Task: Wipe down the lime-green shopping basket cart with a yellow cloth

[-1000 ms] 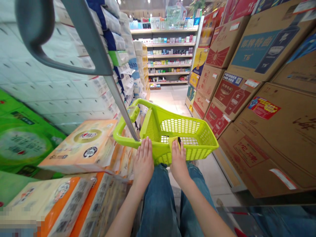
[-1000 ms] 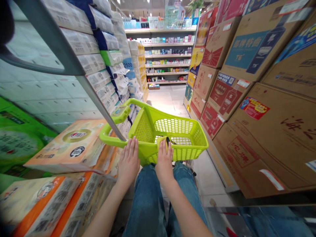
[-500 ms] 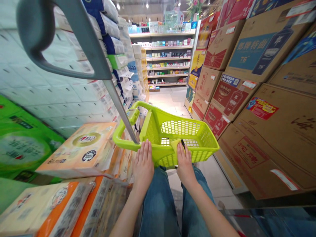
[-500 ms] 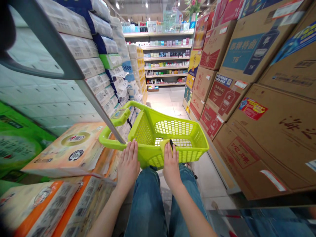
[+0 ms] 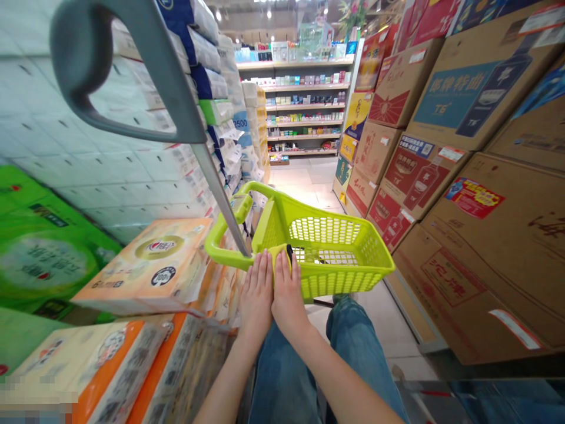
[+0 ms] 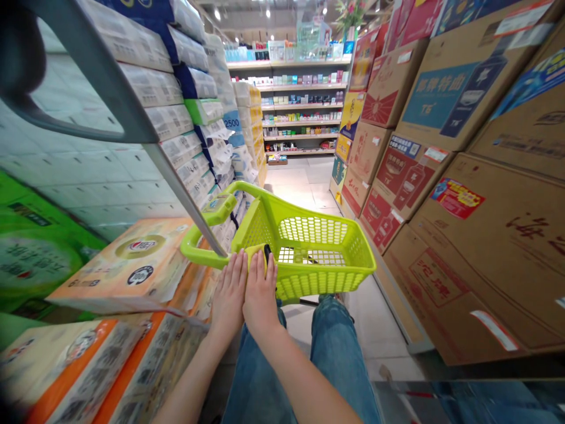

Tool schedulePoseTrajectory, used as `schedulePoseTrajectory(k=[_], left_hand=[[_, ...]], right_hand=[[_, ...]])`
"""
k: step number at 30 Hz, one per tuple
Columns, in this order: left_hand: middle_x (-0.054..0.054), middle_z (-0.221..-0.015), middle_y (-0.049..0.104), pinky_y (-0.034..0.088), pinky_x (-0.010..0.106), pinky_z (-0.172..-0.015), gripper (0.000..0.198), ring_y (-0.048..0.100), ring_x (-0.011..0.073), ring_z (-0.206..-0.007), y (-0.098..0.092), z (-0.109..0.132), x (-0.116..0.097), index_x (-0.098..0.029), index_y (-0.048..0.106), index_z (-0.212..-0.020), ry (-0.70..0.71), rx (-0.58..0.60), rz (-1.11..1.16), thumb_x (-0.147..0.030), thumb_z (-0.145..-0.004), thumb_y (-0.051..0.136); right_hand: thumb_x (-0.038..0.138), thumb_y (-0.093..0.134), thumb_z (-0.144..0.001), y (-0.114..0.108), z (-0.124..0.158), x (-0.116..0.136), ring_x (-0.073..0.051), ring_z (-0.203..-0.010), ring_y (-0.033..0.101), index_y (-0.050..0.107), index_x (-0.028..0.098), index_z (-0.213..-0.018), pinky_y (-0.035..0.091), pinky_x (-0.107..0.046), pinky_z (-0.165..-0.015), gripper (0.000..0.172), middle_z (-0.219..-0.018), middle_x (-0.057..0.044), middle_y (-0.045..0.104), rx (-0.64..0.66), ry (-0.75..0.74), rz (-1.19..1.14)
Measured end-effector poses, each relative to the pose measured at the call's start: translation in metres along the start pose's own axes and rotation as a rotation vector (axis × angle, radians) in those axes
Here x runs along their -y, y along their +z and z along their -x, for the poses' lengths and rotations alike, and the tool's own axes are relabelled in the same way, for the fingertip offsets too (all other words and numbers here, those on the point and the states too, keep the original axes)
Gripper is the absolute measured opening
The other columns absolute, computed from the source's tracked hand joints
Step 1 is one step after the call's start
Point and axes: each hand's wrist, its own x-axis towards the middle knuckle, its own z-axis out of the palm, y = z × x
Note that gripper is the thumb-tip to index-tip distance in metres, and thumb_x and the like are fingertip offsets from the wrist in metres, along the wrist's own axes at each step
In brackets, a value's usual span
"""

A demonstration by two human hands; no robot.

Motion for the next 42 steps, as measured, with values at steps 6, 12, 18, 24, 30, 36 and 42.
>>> schedulePoseTrajectory(k=[6, 12, 18, 24, 30, 36, 42], left_hand=[[0.015, -0.160, 0.032, 0.030, 0.044, -0.119, 0.081, 0.026, 0.0260, -0.150, -0.003, -0.001, -0.004, -0.010, 0.009, -0.158, -0.002, -0.008, 0.038, -0.005, -0.084, 0.042], [0.014, -0.161, 0.031, 0.028, 0.045, -0.121, 0.083, 0.025, 0.0269, -0.150, -0.007, -0.001, -0.006, -0.009, 0.011, -0.158, -0.006, 0.013, 0.055, -0.006, -0.081, 0.044], [0.014, -0.161, 0.029, 0.027, 0.045, -0.121, 0.081, 0.022, 0.0267, -0.151, -0.005, -0.002, -0.007, -0.010, 0.010, -0.158, -0.023, 0.006, 0.059, -0.005, -0.083, 0.042], [0.014, -0.159, 0.035, 0.033, 0.044, -0.119, 0.069, 0.028, 0.0255, -0.149, -0.001, -0.001, -0.004, -0.011, 0.015, -0.157, -0.024, -0.022, 0.013, -0.009, -0.091, 0.036], [0.014, -0.161, 0.030, 0.028, 0.044, -0.121, 0.077, 0.023, 0.0260, -0.151, -0.006, -0.002, -0.006, -0.008, 0.014, -0.157, -0.011, 0.010, 0.042, -0.005, -0.085, 0.042], [0.013, -0.162, 0.029, 0.029, 0.045, -0.120, 0.084, 0.022, 0.0267, -0.151, -0.007, -0.002, -0.008, -0.009, 0.010, -0.158, -0.026, 0.026, 0.065, -0.005, -0.082, 0.045], [0.014, -0.162, 0.028, 0.029, 0.045, -0.121, 0.086, 0.020, 0.0265, -0.152, -0.005, -0.001, -0.009, -0.010, 0.006, -0.158, -0.031, 0.015, 0.069, -0.004, -0.081, 0.045]], right_hand=[[-0.009, 0.035, -0.068, -0.011, 0.020, -0.050, -0.027, -0.154, 0.006, 0.004, 0.012, -0.158, 0.031, -0.055, -0.119, 0.097, -0.163, -0.013, 0.027, -0.060, -0.040, 0.093], [-0.009, 0.033, -0.070, -0.031, 0.049, -0.131, -0.032, -0.152, 0.013, -0.004, 0.018, -0.158, 0.033, -0.059, -0.116, 0.099, -0.161, -0.011, 0.031, -0.121, 0.091, 0.241], [-0.008, 0.036, -0.067, -0.018, 0.031, -0.085, -0.032, -0.153, 0.003, 0.013, 0.008, -0.158, 0.028, -0.060, -0.119, 0.095, -0.161, -0.016, 0.030, -0.125, 0.189, 0.141], [-0.005, 0.038, -0.070, -0.009, 0.001, 0.002, -0.028, -0.154, 0.003, 0.027, 0.005, -0.154, 0.023, -0.055, -0.123, 0.086, -0.163, -0.013, 0.027, -0.001, -0.026, -0.055], [-0.010, 0.033, -0.067, -0.017, 0.020, -0.047, -0.025, -0.154, 0.004, 0.015, 0.011, -0.158, 0.028, -0.052, -0.122, 0.095, -0.162, -0.010, 0.029, -0.054, -0.047, 0.030], [-0.011, 0.031, -0.070, -0.032, 0.049, -0.125, -0.028, -0.153, 0.009, 0.001, 0.017, -0.159, 0.031, -0.056, -0.119, 0.098, -0.161, -0.012, 0.032, -0.131, 0.057, 0.184], [-0.009, 0.035, -0.066, -0.018, 0.037, -0.090, -0.030, -0.153, 0.006, 0.012, 0.012, -0.158, 0.026, -0.059, -0.120, 0.097, -0.160, -0.014, 0.032, -0.187, 0.164, 0.046]])
